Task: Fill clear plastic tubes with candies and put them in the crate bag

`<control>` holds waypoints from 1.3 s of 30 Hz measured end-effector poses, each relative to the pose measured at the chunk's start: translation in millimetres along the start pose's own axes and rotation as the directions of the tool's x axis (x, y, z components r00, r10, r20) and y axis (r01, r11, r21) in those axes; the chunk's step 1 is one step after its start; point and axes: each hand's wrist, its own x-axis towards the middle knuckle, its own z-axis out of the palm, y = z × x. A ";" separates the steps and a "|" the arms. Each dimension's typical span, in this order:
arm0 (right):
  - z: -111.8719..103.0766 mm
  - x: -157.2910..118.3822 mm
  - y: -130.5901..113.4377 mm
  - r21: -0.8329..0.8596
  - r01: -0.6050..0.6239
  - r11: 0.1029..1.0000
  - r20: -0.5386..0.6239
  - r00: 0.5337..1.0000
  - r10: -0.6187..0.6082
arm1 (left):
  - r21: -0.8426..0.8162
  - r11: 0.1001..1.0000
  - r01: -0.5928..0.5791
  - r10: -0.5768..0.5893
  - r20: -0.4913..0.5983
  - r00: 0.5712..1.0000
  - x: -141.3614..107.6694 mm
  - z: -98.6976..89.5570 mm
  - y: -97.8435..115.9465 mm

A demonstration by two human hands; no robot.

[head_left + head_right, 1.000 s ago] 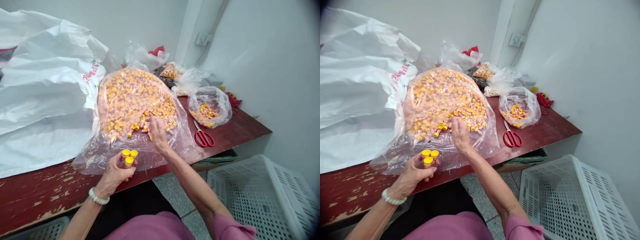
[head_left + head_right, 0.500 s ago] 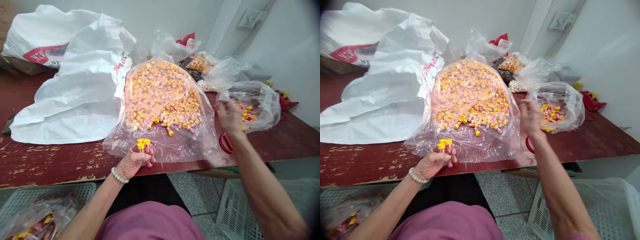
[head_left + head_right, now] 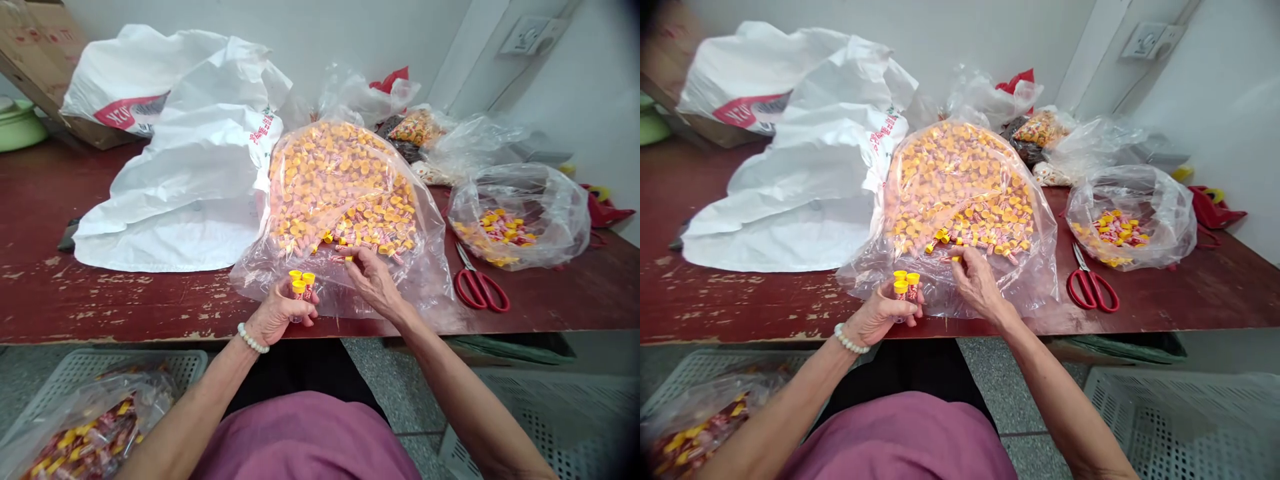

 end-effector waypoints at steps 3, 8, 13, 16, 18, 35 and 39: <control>-1.3 -10.7 -41.8 0.104 0.206 0.973 0.121 0.968 -0.218 | 0.114 0.993 -0.042 0.042 0.003 0.999 0.4 2.7 -1.8; 3.0 -17.5 -66.1 0.091 0.366 0.926 0.206 0.903 -0.377 | 0.298 0.948 -0.110 0.116 -0.002 0.993 -1.0 4.5 0.5; 3.1 -13.9 -65.2 0.077 0.421 0.904 0.241 0.872 -0.427 | 0.439 0.885 -0.157 0.185 -0.021 0.983 -0.7 0.3 -0.5; 4.2 -13.9 -67.6 0.034 0.428 0.903 0.288 0.861 -0.419 | 0.519 0.822 -0.232 0.257 0.025 0.966 2.6 -1.1 -2.8; 4.5 -14.7 -69.6 0.010 0.461 0.887 0.341 0.832 -0.437 | 0.569 0.768 -0.294 0.307 0.076 0.949 4.9 -0.9 -3.9; 55.2 16.9 -56.0 0.240 0.114 0.964 -0.081 0.992 -0.097 | 0.642 0.725 -0.248 0.247 0.094 0.964 -6.7 21.0 -7.2; 30.7 19.7 -50.6 0.317 -0.053 0.947 -0.043 0.997 0.070 | 0.310 0.950 0.033 -0.044 0.030 0.999 -11.2 10.7 -5.3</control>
